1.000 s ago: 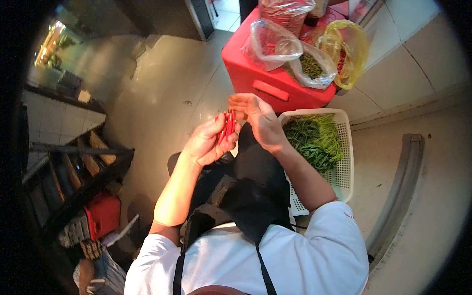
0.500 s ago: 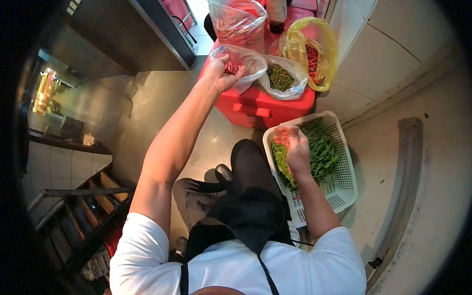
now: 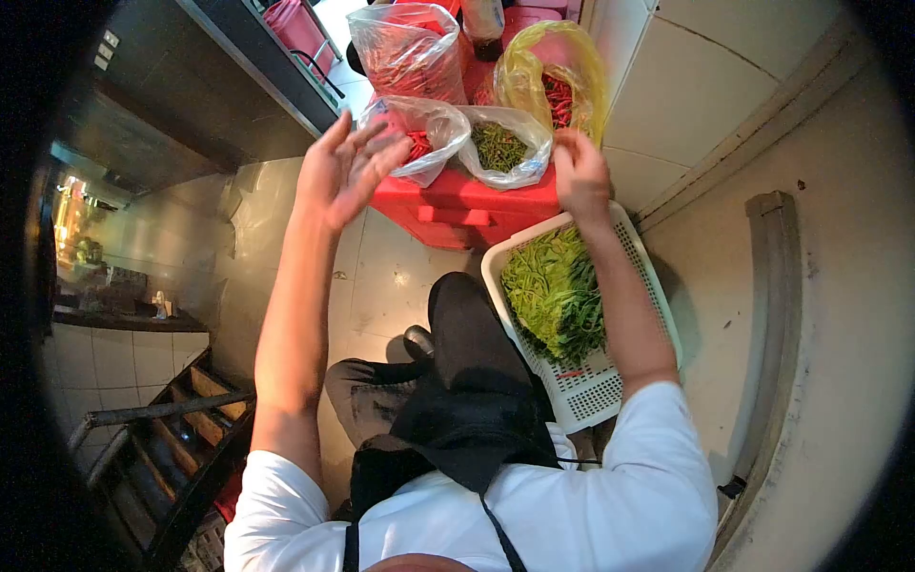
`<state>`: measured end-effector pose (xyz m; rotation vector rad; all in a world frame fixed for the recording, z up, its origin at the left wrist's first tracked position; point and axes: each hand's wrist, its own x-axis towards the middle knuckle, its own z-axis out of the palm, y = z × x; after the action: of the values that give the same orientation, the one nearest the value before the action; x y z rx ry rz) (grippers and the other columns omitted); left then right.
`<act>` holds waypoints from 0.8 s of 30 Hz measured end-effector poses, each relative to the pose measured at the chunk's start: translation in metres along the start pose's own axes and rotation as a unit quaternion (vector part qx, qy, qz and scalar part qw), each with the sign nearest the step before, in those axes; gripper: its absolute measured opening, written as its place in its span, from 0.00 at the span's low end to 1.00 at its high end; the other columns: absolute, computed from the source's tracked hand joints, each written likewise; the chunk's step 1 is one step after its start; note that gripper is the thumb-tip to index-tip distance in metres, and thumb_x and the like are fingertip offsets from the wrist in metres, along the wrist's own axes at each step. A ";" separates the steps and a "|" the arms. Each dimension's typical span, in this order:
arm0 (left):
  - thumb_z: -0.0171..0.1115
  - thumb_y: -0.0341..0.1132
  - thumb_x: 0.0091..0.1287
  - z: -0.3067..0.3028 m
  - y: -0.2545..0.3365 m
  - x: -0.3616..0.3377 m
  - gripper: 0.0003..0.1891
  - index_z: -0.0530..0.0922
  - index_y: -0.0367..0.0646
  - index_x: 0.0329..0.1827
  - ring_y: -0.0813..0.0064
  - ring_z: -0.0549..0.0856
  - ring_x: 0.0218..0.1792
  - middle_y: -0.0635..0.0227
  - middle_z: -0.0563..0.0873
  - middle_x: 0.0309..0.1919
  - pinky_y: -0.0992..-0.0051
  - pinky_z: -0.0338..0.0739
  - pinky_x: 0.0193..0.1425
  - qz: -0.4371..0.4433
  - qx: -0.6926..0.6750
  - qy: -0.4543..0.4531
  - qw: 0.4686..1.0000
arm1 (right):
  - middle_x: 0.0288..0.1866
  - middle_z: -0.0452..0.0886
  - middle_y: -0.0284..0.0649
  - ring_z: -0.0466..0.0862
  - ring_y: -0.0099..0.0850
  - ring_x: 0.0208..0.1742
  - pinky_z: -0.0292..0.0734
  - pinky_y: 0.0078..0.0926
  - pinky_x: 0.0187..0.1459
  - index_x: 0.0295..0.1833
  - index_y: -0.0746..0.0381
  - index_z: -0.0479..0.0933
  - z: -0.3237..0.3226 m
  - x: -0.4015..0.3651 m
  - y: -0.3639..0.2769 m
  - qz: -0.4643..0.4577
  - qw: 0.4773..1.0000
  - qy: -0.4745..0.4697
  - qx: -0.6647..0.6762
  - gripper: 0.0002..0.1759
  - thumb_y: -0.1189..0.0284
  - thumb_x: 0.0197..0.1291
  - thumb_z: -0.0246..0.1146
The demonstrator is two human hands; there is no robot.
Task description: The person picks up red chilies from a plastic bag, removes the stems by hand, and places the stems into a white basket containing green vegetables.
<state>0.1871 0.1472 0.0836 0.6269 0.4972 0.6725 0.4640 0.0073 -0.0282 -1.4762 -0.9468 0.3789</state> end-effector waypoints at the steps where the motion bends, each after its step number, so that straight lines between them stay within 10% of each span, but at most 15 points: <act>1: 0.48 0.49 0.76 -0.003 -0.004 -0.017 0.36 0.51 0.26 0.72 0.45 0.66 0.70 0.34 0.57 0.71 0.54 0.66 0.73 -0.011 -0.022 0.002 1.000 | 0.47 0.83 0.49 0.83 0.39 0.51 0.75 0.28 0.56 0.52 0.68 0.77 0.002 0.032 0.015 -0.016 0.992 -0.006 -0.124 0.13 0.75 0.64 0.57; 5: 0.47 0.50 0.76 -0.035 -0.035 -0.095 0.29 0.63 0.34 0.67 0.49 0.77 0.61 0.41 0.72 0.63 0.56 0.72 0.68 -0.014 -0.077 0.032 0.996 | 0.50 0.82 0.56 0.81 0.51 0.54 0.76 0.38 0.57 0.56 0.65 0.77 0.001 0.135 0.115 -0.207 0.857 -0.161 -0.443 0.22 0.70 0.55 0.65; 8: 0.50 0.50 0.75 -0.083 -0.063 -0.160 0.28 0.65 0.37 0.67 0.49 0.77 0.63 0.46 0.76 0.62 0.55 0.74 0.66 0.003 -0.101 0.119 0.988 | 0.51 0.83 0.55 0.82 0.50 0.53 0.78 0.43 0.53 0.52 0.67 0.78 0.002 0.159 0.101 -0.153 0.763 -0.402 -0.482 0.18 0.72 0.57 0.57; 10: 0.51 0.50 0.74 -0.112 -0.083 -0.197 0.27 0.67 0.38 0.66 0.50 0.78 0.61 0.47 0.77 0.61 0.54 0.74 0.65 0.027 -0.149 0.172 0.973 | 0.50 0.83 0.55 0.82 0.52 0.52 0.77 0.45 0.53 0.52 0.62 0.81 0.019 0.167 0.070 -0.035 0.714 -0.401 -0.573 0.20 0.66 0.55 0.61; 16: 0.53 0.49 0.73 -0.158 -0.110 -0.271 0.25 0.71 0.38 0.62 0.50 0.79 0.58 0.48 0.79 0.58 0.53 0.75 0.63 0.084 -0.198 0.236 0.948 | 0.52 0.80 0.61 0.81 0.54 0.53 0.76 0.46 0.54 0.53 0.59 0.80 0.020 0.200 0.136 -0.082 0.858 -0.236 -0.448 0.23 0.56 0.57 0.62; 20: 0.53 0.49 0.73 -0.169 -0.122 -0.281 0.23 0.73 0.38 0.60 0.52 0.80 0.58 0.50 0.81 0.57 0.55 0.75 0.62 0.075 -0.205 0.235 0.947 | 0.54 0.79 0.62 0.80 0.57 0.55 0.74 0.48 0.56 0.58 0.60 0.76 0.022 0.284 0.351 0.006 0.937 -0.291 -0.194 0.29 0.52 0.57 0.62; 24: 0.54 0.49 0.73 -0.161 -0.138 -0.261 0.24 0.73 0.39 0.61 0.53 0.81 0.56 0.52 0.82 0.56 0.56 0.75 0.61 0.030 -0.225 0.218 0.949 | 0.46 0.83 0.59 0.83 0.51 0.47 0.75 0.45 0.48 0.54 0.63 0.77 0.024 0.166 0.152 -0.070 0.885 -0.232 -0.398 0.25 0.54 0.61 0.60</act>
<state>-0.0306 -0.0616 -0.0657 0.0545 0.7072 0.9539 0.5967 0.1637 -0.1248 -2.0832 -1.7225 0.2427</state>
